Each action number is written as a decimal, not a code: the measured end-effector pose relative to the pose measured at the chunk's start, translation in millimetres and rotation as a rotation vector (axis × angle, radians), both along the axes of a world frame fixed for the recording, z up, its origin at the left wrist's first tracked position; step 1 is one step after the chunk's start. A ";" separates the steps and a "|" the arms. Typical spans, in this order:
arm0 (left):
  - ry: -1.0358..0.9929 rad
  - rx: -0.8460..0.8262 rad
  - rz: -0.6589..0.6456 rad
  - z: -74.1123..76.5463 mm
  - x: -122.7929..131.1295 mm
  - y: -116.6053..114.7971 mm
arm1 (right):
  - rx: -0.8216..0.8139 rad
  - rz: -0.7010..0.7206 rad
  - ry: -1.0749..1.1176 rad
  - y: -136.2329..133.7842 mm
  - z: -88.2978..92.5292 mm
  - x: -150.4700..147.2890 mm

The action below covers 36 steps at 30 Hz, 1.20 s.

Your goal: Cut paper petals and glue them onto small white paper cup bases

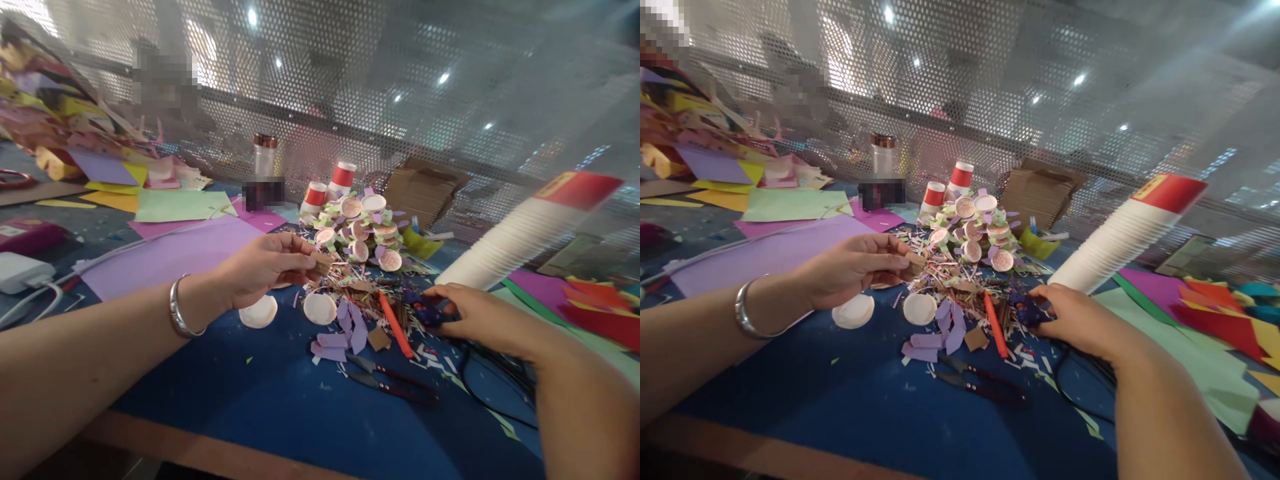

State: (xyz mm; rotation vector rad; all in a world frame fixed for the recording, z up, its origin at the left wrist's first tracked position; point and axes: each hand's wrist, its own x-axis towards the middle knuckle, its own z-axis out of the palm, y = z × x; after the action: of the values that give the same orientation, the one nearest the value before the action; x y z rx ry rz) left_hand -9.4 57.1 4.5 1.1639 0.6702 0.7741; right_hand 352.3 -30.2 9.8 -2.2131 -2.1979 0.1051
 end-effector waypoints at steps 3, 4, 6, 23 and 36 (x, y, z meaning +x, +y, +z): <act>0.017 0.008 -0.001 -0.5 0.0 -0.4 | -0.004 -0.032 0.021 -5.8 8.7 -2.7; 0.026 0.007 0.005 -0.4 0.3 -0.8 | 0.002 -0.034 0.028 -7.3 11.8 -5.2; 0.047 0.003 0.020 -0.2 1.3 -2.0 | 0.035 -0.020 0.043 -9.5 17.8 -16.1; 0.098 0.026 0.008 -1.2 5.4 -6.6 | -0.095 0.505 0.283 -17.8 -1.3 -150.3; 0.089 0.027 -0.014 -0.7 5.6 -12.2 | 0.032 0.345 0.651 -22.6 9.2 -149.0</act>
State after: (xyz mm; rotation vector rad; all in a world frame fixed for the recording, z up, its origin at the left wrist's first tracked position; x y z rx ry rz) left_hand -3.8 44.9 3.8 1.2322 0.7260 0.7249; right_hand 203.3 -52.8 19.0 -1.4555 -2.1185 0.6790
